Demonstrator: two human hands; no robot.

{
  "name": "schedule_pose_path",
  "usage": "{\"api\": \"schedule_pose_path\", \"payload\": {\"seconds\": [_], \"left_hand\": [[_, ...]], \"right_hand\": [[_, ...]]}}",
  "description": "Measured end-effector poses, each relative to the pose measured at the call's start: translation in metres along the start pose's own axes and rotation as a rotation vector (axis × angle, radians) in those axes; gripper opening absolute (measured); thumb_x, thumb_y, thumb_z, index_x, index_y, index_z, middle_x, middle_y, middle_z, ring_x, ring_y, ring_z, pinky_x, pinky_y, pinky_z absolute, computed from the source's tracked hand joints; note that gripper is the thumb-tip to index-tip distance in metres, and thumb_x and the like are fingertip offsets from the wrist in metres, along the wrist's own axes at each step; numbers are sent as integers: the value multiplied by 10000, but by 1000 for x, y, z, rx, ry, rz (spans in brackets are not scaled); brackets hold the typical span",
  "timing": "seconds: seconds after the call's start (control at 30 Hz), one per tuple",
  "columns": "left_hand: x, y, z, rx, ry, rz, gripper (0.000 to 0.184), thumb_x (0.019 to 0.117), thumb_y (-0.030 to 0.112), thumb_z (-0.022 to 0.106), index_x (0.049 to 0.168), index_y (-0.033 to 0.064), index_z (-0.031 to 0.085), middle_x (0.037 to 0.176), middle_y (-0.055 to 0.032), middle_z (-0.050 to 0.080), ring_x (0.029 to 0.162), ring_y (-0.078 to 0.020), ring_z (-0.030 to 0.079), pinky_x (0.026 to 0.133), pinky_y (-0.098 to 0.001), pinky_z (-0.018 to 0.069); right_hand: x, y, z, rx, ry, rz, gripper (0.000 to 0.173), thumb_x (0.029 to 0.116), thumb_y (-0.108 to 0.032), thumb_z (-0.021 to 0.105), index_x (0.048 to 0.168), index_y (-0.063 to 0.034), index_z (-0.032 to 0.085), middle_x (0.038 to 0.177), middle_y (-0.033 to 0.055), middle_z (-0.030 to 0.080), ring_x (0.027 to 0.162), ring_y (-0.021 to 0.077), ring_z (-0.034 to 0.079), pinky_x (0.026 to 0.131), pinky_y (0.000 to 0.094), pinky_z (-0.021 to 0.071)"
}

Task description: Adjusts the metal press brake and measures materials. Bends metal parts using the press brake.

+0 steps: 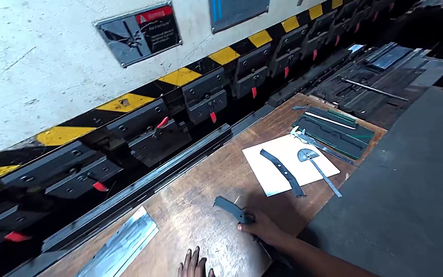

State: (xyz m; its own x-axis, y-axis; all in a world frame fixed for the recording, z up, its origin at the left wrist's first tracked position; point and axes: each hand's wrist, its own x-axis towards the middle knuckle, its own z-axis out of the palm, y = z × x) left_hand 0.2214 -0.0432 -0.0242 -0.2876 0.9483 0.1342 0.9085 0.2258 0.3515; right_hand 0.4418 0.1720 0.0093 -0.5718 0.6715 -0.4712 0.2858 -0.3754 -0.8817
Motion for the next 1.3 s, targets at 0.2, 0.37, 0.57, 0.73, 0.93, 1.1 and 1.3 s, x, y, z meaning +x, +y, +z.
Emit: {"api": "schedule_pose_path", "payload": {"seconds": [0.2,0.37,0.57,0.73,0.93,1.1,1.3], "left_hand": [[1,3,-1,-18,59,7,378,1003,386,508,1159,126,735,1447,-95,608,1422,-355,479,1184,-595,318],[1,1,0,-16,63,12,376,1004,380,506,1153,123,735,1452,-90,605,1427,-350,475,1189,-591,308],[1,1,0,-13,28,3,382,1014,386,492,1159,128,732,1475,-70,588,1446,-335,453,1201,-575,293],[2,0,-1,-7,-7,-12,393,1019,398,483,1181,137,728,1489,-57,576,1459,-318,438,1213,-561,281],[2,1,-2,-7,-19,-21,398,1018,395,477,1181,130,725,1488,-59,576,1465,-317,428,1221,-548,272],[1,0,0,-12,2,-10,391,1009,396,493,1171,135,735,1478,-59,585,1458,-319,438,1215,-555,286],[1,1,-1,-16,10,-9,379,1010,381,494,1165,132,734,1482,-62,582,1456,-321,440,1212,-560,284]], "right_hand": [[-1,-1,3,-13,50,-2,419,909,-299,754,1231,-90,585,831,36,646,540,122,575,504,282,516],[-1,-5,5,-28,75,5,375,938,-308,733,1211,-95,588,822,36,624,536,120,563,508,277,512],[-9,-14,5,168,-63,106,441,1119,-365,333,1350,-84,583,901,65,701,679,166,671,622,319,572],[-10,-12,24,438,-5,111,391,1126,-279,347,1259,-29,617,1078,128,728,857,229,731,751,365,615],[3,-5,31,493,76,164,308,1108,-247,427,1237,-26,599,969,144,715,757,239,721,681,363,617],[2,-10,27,450,45,213,308,1096,-278,465,1262,-49,587,871,110,693,714,213,702,670,356,607],[1,-7,27,446,17,158,229,1056,-185,543,1238,-45,562,866,107,690,706,213,702,674,353,610]]}}
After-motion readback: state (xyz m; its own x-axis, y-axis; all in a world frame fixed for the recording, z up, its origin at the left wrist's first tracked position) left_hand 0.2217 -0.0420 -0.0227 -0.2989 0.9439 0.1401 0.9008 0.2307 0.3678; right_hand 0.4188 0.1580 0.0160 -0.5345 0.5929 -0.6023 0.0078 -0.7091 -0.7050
